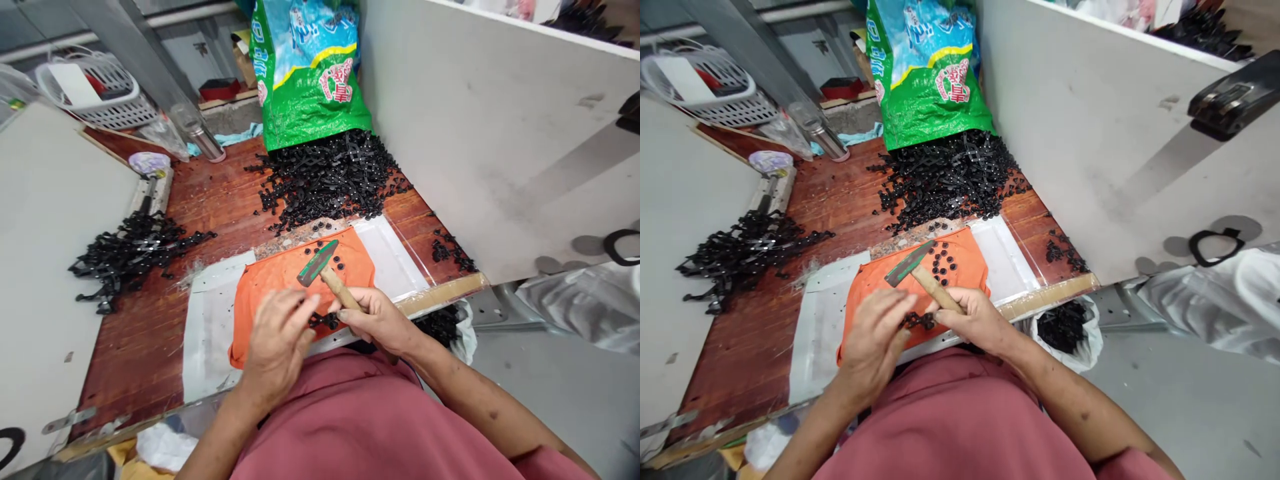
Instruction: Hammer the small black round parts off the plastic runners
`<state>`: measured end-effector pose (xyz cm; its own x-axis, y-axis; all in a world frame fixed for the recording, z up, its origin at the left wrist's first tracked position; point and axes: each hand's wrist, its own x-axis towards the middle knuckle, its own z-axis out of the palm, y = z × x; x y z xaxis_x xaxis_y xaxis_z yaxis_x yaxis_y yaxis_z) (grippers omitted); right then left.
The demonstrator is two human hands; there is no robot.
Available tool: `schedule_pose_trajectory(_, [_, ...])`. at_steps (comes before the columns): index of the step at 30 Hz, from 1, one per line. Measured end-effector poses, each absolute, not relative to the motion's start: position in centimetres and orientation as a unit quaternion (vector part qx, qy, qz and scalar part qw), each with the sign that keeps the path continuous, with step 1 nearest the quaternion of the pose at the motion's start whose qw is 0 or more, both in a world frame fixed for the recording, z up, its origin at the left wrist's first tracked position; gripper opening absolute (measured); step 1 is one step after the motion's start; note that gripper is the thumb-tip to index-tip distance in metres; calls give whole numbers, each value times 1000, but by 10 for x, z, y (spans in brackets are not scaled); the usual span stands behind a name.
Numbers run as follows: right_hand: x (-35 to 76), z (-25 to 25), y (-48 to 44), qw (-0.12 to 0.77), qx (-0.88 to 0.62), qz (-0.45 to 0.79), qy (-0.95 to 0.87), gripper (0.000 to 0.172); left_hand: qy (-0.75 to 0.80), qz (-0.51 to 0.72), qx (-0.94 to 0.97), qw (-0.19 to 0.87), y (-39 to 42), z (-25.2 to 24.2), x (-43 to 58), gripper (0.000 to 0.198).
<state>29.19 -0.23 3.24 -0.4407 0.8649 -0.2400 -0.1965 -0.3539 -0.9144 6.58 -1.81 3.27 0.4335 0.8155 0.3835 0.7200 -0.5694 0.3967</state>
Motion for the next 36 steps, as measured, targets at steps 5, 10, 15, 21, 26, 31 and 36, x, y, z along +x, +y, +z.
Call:
schedule_pose_trajectory(5, [284, 30, -3, 377, -386, 722, -434, 37, 362, 287, 855, 237, -29, 13, 78, 58])
schedule_pose_trajectory(10, [289, 22, -5, 382, -409, 675, -481, 30, 413, 252, 819, 309, -22, 20, 76, 40])
schedule_pose_trajectory(15, [306, 11, -8, 386, -473, 605, -511, 21, 556, 233, 713, 358, 0, 35, 69, 35])
schedule_pose_trajectory(21, [316, 8, -5, 407, -519, 545, -518, 17, 610, 277, 641, 374, 16, 35, 76, 35])
schedule_pose_trajectory(26, [296, 21, -1, 387, -487, 562, -545, 13, 587, 274, 635, 422, 11, 27, 99, 31])
schedule_pose_trajectory(31, [272, 19, 4, 396, -485, 539, -564, 19, 552, 275, 635, 465, 8, 30, 105, 32])
schedule_pose_trajectory(36, [270, 7, 7, 416, -498, 563, -513, 11, 516, 208, 644, 526, 0, 41, 97, 33])
